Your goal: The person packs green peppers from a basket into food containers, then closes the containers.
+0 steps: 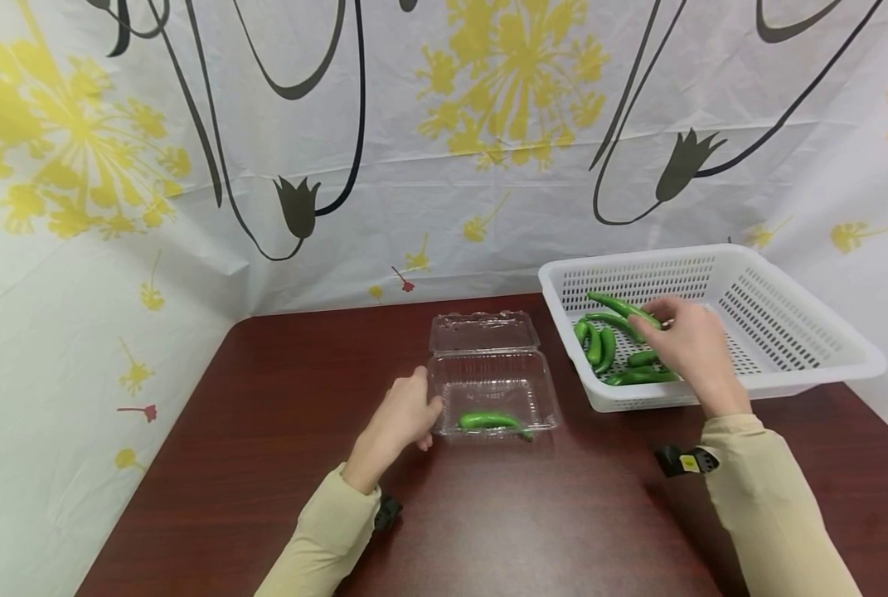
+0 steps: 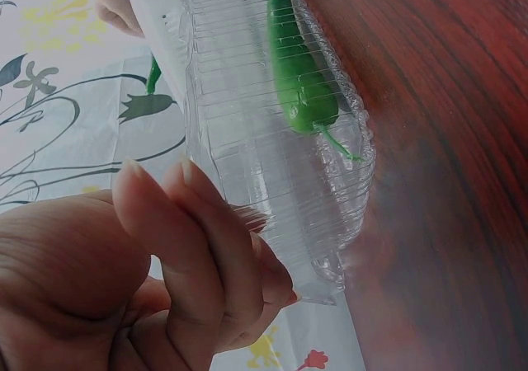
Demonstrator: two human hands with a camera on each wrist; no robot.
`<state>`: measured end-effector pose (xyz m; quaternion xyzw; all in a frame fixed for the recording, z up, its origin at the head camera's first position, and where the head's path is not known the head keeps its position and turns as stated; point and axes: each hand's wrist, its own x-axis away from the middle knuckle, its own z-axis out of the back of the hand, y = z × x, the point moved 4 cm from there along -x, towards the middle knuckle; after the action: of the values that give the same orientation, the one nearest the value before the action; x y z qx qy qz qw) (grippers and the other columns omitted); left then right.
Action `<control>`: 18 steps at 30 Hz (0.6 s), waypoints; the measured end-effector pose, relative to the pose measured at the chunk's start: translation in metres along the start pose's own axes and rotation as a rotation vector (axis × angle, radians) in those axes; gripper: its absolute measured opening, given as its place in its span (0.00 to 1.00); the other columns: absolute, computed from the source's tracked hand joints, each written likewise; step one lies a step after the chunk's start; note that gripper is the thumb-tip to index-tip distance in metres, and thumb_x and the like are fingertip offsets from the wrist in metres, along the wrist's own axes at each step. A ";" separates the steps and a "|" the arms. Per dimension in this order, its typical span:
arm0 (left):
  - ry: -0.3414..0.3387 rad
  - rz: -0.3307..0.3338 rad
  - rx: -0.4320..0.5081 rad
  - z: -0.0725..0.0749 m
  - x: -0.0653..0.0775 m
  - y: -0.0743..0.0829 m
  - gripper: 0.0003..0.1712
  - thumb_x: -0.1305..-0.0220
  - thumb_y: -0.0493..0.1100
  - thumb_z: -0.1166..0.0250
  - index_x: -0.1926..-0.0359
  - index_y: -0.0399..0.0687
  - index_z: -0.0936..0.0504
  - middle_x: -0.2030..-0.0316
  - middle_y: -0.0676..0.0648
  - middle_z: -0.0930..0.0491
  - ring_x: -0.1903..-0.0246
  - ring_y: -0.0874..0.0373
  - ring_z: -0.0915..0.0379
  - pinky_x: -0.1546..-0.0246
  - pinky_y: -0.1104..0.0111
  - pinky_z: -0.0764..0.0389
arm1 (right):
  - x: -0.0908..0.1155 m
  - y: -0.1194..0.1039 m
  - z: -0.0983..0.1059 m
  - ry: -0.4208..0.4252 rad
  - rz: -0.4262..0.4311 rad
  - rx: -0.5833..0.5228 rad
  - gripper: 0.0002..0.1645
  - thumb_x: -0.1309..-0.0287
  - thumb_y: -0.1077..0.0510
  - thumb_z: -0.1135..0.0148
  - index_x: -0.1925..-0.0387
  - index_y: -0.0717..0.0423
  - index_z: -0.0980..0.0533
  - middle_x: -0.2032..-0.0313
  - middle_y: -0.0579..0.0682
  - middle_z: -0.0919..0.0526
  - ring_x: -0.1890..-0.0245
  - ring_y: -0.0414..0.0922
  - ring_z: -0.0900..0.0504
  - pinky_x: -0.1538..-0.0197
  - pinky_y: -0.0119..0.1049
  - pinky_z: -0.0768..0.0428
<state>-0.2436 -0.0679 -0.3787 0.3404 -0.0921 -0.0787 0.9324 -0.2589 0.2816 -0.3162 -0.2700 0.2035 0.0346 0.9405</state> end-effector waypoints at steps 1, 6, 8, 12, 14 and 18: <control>0.001 -0.001 0.000 0.000 0.000 0.000 0.36 0.38 0.37 0.45 0.33 0.30 0.50 0.79 0.44 0.25 0.94 0.59 0.28 0.87 0.71 0.25 | 0.000 -0.001 0.001 0.005 0.003 -0.002 0.19 0.45 0.51 0.39 0.61 0.64 0.23 0.65 0.63 0.19 0.67 0.56 0.22 0.67 0.49 0.28; 0.000 -0.005 -0.013 0.000 0.001 0.000 0.36 0.38 0.38 0.45 0.33 0.30 0.50 0.81 0.46 0.26 0.95 0.59 0.28 0.84 0.72 0.24 | 0.001 -0.005 0.003 0.028 0.006 -0.001 0.19 0.45 0.52 0.39 0.60 0.64 0.22 0.65 0.64 0.19 0.67 0.57 0.21 0.66 0.50 0.27; -0.004 -0.004 -0.017 0.000 0.001 -0.001 0.36 0.37 0.38 0.45 0.33 0.30 0.50 0.82 0.46 0.26 0.94 0.60 0.28 0.83 0.73 0.24 | 0.001 -0.007 0.004 0.042 0.005 0.000 0.19 0.46 0.52 0.39 0.60 0.64 0.22 0.65 0.64 0.18 0.67 0.57 0.21 0.66 0.50 0.27; -0.007 -0.004 -0.014 0.000 0.001 -0.001 0.36 0.37 0.38 0.45 0.33 0.30 0.50 0.83 0.46 0.26 0.94 0.59 0.28 0.82 0.73 0.24 | 0.002 -0.010 0.006 0.058 0.011 0.004 0.18 0.46 0.53 0.39 0.60 0.63 0.22 0.66 0.63 0.18 0.68 0.56 0.20 0.66 0.50 0.27; -0.007 -0.002 -0.013 0.000 0.001 -0.001 0.37 0.37 0.38 0.45 0.33 0.30 0.51 0.83 0.46 0.26 0.94 0.59 0.28 0.81 0.73 0.24 | 0.002 -0.012 0.007 0.063 0.015 0.002 0.17 0.46 0.53 0.39 0.60 0.62 0.22 0.66 0.63 0.18 0.68 0.56 0.20 0.66 0.49 0.27; -0.009 0.002 -0.004 0.000 0.001 0.000 0.37 0.37 0.38 0.45 0.33 0.30 0.51 0.82 0.46 0.26 0.94 0.59 0.28 0.83 0.73 0.24 | 0.002 -0.017 0.008 0.065 0.028 0.006 0.16 0.46 0.53 0.39 0.61 0.61 0.22 0.67 0.61 0.18 0.69 0.54 0.21 0.67 0.47 0.29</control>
<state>-0.2426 -0.0684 -0.3784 0.3383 -0.0965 -0.0795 0.9327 -0.2509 0.2717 -0.3025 -0.2654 0.2380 0.0383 0.9335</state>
